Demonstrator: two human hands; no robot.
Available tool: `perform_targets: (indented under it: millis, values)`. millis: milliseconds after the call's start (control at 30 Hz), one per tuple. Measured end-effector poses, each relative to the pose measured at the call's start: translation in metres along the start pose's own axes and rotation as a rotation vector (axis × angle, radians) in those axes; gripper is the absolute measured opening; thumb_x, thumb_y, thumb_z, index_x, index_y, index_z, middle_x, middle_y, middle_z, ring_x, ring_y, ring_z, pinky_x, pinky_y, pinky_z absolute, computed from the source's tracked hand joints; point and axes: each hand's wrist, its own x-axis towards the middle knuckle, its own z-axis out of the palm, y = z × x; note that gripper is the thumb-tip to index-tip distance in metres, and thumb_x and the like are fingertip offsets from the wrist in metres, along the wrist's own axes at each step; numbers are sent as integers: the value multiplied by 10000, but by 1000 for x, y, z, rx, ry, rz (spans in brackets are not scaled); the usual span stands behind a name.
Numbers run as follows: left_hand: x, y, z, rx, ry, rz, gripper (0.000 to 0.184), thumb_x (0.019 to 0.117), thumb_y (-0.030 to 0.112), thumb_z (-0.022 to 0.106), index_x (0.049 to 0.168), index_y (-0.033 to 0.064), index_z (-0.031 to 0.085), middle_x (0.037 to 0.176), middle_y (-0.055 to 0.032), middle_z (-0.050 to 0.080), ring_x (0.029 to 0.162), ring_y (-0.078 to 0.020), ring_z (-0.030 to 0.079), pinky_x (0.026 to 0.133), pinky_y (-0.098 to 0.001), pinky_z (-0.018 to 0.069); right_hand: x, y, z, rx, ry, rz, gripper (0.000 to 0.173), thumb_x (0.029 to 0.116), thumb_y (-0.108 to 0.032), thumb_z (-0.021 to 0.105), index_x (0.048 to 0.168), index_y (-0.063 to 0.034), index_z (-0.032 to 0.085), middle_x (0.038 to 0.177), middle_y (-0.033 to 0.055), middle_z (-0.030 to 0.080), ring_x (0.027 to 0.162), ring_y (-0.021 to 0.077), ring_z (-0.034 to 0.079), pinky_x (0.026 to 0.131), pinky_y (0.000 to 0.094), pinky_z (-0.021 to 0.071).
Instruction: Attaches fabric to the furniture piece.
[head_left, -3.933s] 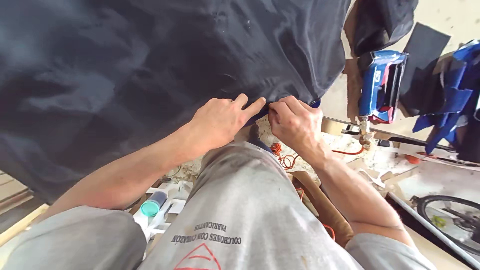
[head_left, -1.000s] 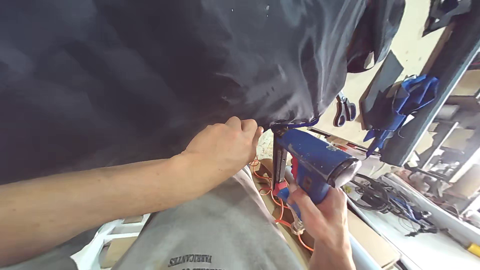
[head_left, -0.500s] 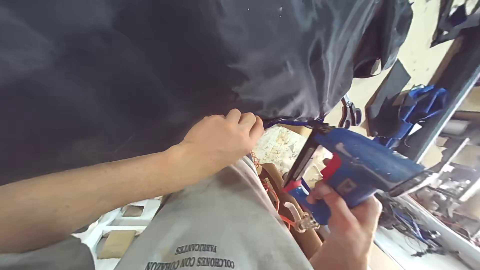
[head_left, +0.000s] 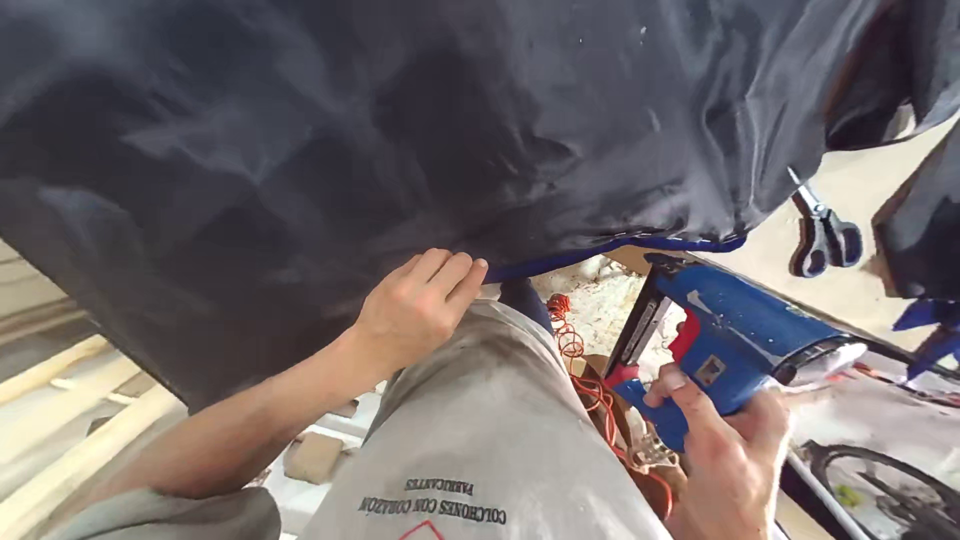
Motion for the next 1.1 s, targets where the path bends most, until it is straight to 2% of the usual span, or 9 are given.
perform_targets:
  millis: [167,300,433,600,800,967,1100]
  values:
    - [14,1,0,-90,50,-9,358,1049,279,593,1270,13,685,1090,-183,695,937,-321,674,780,-401,565,-25,5,34,87,36,-1,133,923,-160,680,1031,-99,633,750,-40,719,597,119,693,566,311,627]
    - [35,14,14,-20,95,91,273,1042,163,562,1230,18,697,1073,-164,691,888,-312,659,724,-414,530,-35,10,46,78,50,18,187,907,-193,711,1026,-75,626,744,-28,712,601,121,695,560,319,627]
    - [45,19,19,61,129,121,255,1016,73,545,1197,7,713,1039,-156,697,841,-302,644,677,-409,497,-40,11,45,61,60,42,168,890,-182,703,1004,-80,633,733,-44,708,589,100,690,541,290,620]
    - [48,18,24,92,124,147,191,1015,42,530,1065,-32,700,933,-164,668,799,-311,633,661,-413,488,-36,14,39,15,45,70,145,896,-168,674,994,-71,632,722,-39,704,587,103,693,540,295,620]
    - [47,19,23,106,105,174,171,1010,1,521,1046,-40,683,926,-166,650,779,-304,611,644,-405,461,-25,12,34,-18,-5,36,166,898,-213,689,987,-84,636,733,-48,703,601,92,694,549,292,619]
    - [45,15,24,62,127,197,181,1018,-22,498,1027,-53,677,935,-178,667,785,-307,630,642,-404,474,-10,-5,27,-88,-98,-20,187,920,-220,667,1017,-63,641,781,-34,718,657,90,706,602,295,625]
    - [44,13,27,12,155,208,229,1059,31,470,971,-61,660,888,-186,645,754,-311,625,630,-406,473,4,-27,30,-226,-127,-68,181,944,-261,668,988,-87,647,751,-67,695,621,44,681,556,252,607]
